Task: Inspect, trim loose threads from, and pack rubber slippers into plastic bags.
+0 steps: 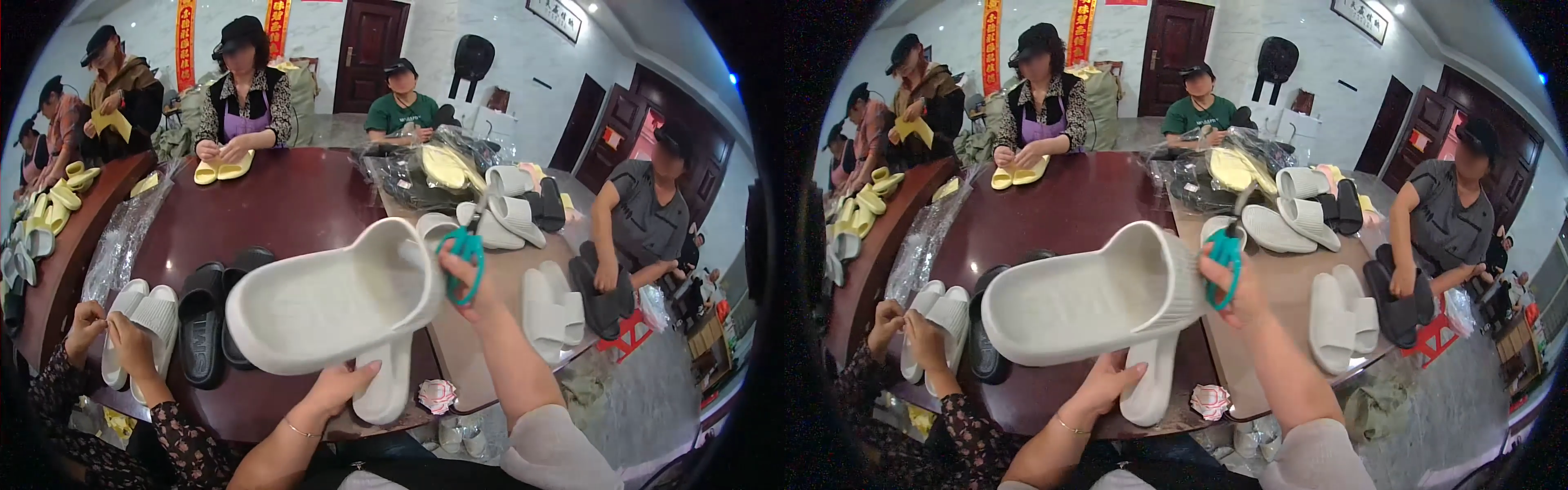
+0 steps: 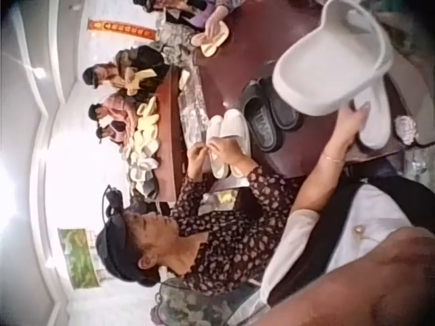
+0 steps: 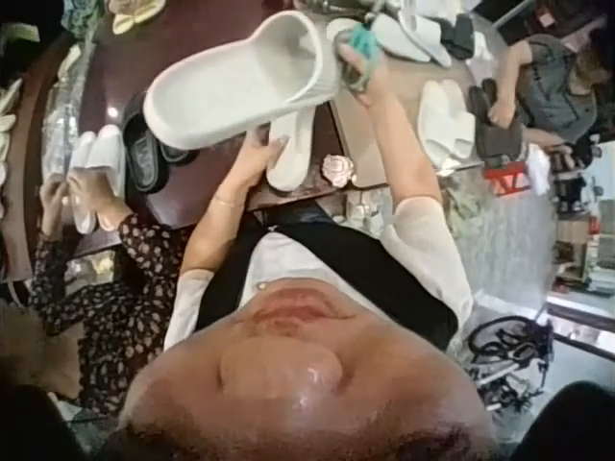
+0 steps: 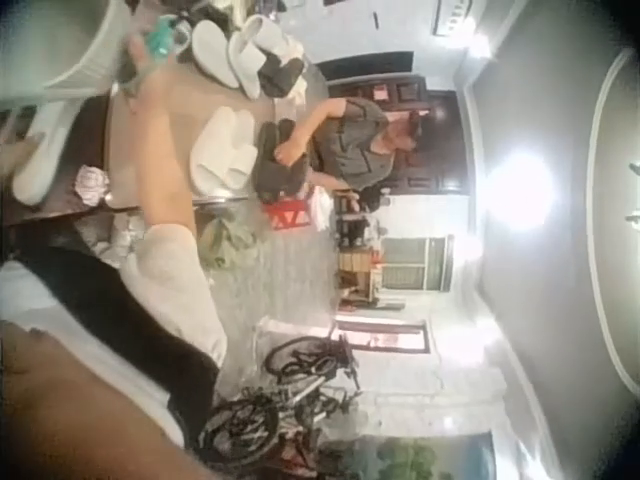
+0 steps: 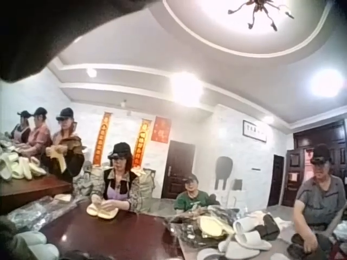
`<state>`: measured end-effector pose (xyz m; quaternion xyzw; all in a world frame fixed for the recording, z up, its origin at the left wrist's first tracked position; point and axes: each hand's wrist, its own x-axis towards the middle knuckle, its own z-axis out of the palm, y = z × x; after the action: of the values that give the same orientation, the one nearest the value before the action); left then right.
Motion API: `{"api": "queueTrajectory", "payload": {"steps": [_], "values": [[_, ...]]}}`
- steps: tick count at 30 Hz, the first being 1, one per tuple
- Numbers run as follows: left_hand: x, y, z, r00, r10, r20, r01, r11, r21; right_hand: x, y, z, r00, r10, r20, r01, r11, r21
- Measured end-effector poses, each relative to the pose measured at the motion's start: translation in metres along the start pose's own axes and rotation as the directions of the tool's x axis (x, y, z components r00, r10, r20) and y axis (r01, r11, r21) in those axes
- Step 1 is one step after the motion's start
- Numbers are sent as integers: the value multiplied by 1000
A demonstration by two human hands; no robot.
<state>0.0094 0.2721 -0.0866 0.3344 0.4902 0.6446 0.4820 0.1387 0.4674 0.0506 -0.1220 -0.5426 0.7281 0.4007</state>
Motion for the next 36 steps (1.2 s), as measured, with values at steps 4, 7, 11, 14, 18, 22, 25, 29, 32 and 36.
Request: {"api": "queueTrajectory", "payload": {"steps": [4,7,11,14,18,22,25,29,32,36], "values": [[-6,21,-22,945,206,-256,-210,978,10,28,17,-9,992,11,122,-4,998,-59],[-31,37,-55,862,208,-462,-190,978,86,64,23,-32,977,38,212,10,975,-222],[-43,22,-66,866,124,-485,-72,990,125,95,50,-29,961,200,190,-44,791,-610],[-56,21,-61,808,350,-475,25,784,620,92,72,-17,949,53,311,207,638,-741],[-57,45,-34,728,642,-239,107,238,965,54,46,7,976,50,212,169,441,-882],[-29,59,-12,731,682,3,-26,24,999,8,37,14,885,9,465,464,71,-883],[1,62,-10,734,670,115,-94,-68,993,-12,31,9,758,83,647,649,-199,-735],[15,46,-21,751,648,124,-160,-4,987,-37,12,-2,816,231,530,578,-361,-732],[17,41,-22,712,701,26,-247,216,945,-40,8,5,811,271,518,585,-386,-714],[16,44,-27,664,746,59,-218,117,969,-39,13,14,803,272,530,595,-412,-690]]}}
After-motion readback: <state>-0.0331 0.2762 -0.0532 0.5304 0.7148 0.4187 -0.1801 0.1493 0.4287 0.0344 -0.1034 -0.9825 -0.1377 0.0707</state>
